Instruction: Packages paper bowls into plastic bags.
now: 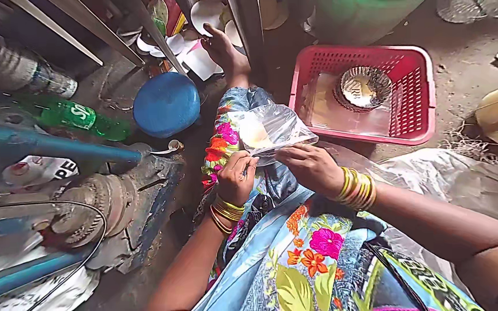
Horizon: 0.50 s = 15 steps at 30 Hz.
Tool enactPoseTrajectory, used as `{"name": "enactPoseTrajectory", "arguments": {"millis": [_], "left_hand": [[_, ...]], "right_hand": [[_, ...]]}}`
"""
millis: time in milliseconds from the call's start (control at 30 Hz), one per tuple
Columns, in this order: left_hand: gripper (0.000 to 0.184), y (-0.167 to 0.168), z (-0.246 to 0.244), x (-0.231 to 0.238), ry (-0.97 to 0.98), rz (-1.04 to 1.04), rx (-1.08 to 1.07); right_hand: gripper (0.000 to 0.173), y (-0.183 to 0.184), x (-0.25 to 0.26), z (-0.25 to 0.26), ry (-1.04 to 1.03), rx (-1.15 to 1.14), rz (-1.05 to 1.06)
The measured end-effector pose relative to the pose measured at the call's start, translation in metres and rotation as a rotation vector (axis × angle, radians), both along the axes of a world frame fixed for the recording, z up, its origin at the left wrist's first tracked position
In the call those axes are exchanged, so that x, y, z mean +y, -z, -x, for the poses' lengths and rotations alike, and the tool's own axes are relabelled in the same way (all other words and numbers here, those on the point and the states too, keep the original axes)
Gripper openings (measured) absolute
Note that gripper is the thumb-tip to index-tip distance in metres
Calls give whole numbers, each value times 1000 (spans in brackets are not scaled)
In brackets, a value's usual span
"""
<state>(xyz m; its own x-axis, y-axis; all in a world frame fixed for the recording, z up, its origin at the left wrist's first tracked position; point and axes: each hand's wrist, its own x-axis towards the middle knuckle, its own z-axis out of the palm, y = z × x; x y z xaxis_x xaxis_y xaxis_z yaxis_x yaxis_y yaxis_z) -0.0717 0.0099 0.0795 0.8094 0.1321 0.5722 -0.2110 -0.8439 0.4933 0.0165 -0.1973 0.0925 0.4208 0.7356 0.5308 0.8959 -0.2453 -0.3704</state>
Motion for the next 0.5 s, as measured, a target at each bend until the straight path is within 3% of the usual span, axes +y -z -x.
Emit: {"name": "enactPoseTrajectory", "arguments": {"millis": [100, 333, 500], "left_hand": [[10, -4, -5, -7, -26, 21, -4], [32, -9, -10, -23, -6, -48, 57], [36, -14, -15, -38, 34, -35, 45]], "right_hand": [[29, 12, 19, -8, -40, -19, 71], [28, 9, 33, -15, -46, -54, 15], [26, 19, 37, -22, -26, 9, 245]]}}
